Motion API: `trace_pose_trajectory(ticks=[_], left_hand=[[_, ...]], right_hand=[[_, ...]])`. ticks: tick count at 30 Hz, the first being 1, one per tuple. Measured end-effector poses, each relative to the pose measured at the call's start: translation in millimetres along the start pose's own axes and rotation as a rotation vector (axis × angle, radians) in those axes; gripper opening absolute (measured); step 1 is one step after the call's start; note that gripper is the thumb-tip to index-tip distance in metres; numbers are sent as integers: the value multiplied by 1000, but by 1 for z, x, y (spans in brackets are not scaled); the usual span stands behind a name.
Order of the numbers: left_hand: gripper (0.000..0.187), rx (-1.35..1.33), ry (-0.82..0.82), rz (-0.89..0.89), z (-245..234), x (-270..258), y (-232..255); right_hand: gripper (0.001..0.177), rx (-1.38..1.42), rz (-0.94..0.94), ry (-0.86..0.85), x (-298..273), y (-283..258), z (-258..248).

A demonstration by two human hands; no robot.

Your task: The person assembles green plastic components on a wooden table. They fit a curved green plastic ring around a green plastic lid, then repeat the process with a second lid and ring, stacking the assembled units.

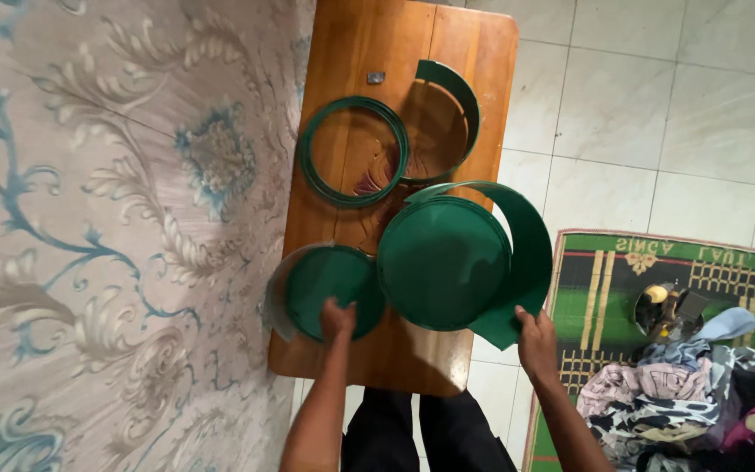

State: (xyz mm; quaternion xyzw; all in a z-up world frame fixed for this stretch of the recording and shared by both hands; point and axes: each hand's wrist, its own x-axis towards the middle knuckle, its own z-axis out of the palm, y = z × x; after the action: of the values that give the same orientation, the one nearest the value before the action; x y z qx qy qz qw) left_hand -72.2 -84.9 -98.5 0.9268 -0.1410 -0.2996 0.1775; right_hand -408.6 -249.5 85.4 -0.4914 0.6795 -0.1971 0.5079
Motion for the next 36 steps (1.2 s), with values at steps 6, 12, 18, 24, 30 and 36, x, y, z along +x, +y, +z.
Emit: trace_pose_trajectory(ticks=[6, 12, 18, 24, 30, 36], left_hand=[[94, 101, 230, -486, -3, -33, -37], [58, -59, 97, -581, -8, -21, -47], [34, -435, 180, -531, 1, -23, -68], [22, -1159, 5, -647, -1, -39, -91], [39, -1226, -144, -445, -31, -85, -75], [45, -1109, -148, -176, -62, -114, -59]], right_hand=[[32, -113, -44, 14, -4, -2, 0], [28, 21, 8, -1, 1, 2, -4], [30, -6, 46, 7, 4, 10, -9], [30, 20, 85, -46, 0, 3, -7], [28, 109, 29, -74, -1, 6, -8], [31, 207, 30, -125, -6, 5, -19]])
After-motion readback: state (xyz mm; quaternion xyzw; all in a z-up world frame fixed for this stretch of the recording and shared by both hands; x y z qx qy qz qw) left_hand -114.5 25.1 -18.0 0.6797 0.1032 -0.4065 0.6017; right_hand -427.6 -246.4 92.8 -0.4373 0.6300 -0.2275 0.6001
